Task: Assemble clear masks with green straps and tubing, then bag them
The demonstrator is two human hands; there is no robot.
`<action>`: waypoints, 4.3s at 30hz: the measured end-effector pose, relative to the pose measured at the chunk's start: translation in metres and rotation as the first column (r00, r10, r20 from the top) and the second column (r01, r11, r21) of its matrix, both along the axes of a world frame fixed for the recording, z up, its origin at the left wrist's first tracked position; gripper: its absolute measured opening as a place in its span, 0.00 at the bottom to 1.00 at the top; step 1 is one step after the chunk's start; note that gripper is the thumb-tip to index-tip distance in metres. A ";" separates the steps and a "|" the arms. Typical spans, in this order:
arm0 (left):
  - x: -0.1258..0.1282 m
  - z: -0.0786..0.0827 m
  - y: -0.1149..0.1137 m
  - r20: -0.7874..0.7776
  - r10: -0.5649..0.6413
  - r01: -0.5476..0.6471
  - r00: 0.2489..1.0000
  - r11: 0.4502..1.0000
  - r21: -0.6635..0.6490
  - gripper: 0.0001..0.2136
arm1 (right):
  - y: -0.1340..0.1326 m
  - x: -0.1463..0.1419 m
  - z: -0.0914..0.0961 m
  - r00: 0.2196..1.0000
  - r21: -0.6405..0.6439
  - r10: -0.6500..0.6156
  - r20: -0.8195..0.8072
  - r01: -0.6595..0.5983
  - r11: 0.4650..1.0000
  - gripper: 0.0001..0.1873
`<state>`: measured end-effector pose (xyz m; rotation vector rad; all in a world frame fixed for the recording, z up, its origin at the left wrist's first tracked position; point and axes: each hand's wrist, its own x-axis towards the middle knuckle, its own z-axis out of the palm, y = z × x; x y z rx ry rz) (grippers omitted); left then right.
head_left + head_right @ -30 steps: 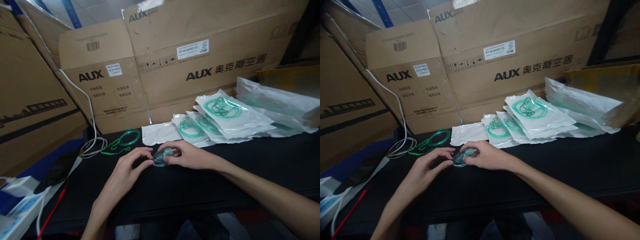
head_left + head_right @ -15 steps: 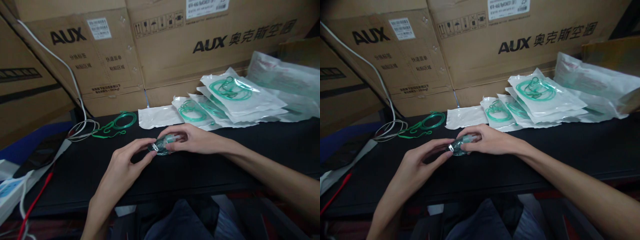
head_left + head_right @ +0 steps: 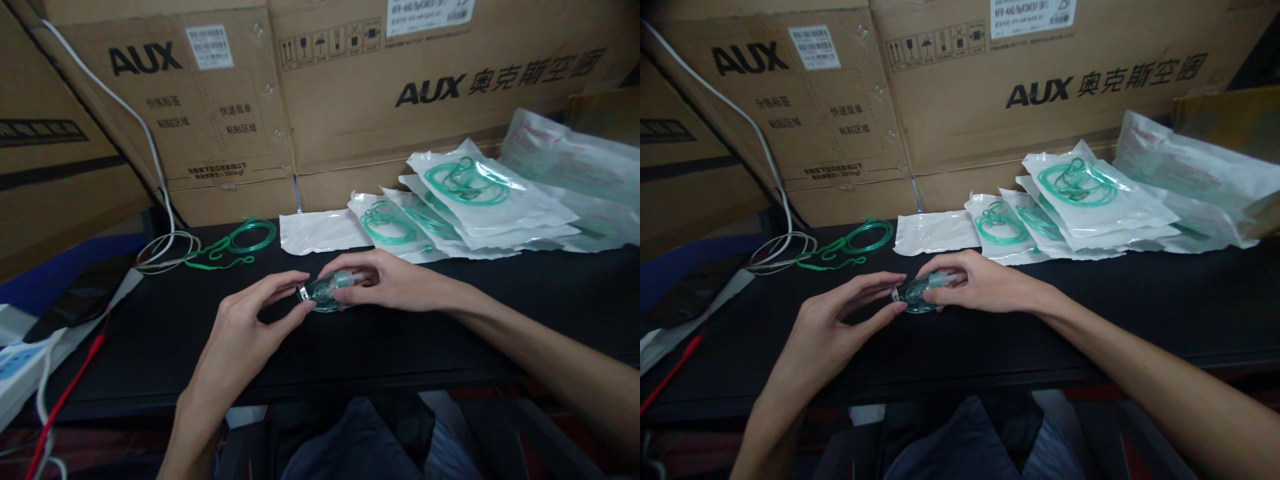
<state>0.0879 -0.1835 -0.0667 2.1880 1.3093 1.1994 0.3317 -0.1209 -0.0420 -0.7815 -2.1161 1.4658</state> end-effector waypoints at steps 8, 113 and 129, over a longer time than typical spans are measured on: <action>0.001 0.003 0.000 -0.100 -0.012 0.016 0.995 0.999 0.041 0.15 | -0.001 -0.002 0.000 0.999 0.014 0.014 -0.033 -0.014 1.000 0.17; 0.047 -0.004 -0.039 0.395 0.106 -0.080 0.912 0.994 -0.080 0.21 | -0.092 -0.025 -0.024 0.794 -0.125 -0.481 -0.370 0.471 0.873 0.20; 0.046 -0.006 -0.036 0.437 0.071 -0.026 0.897 0.994 -0.106 0.16 | -0.087 -0.026 -0.023 0.719 -0.540 -0.439 -0.539 0.106 0.835 0.11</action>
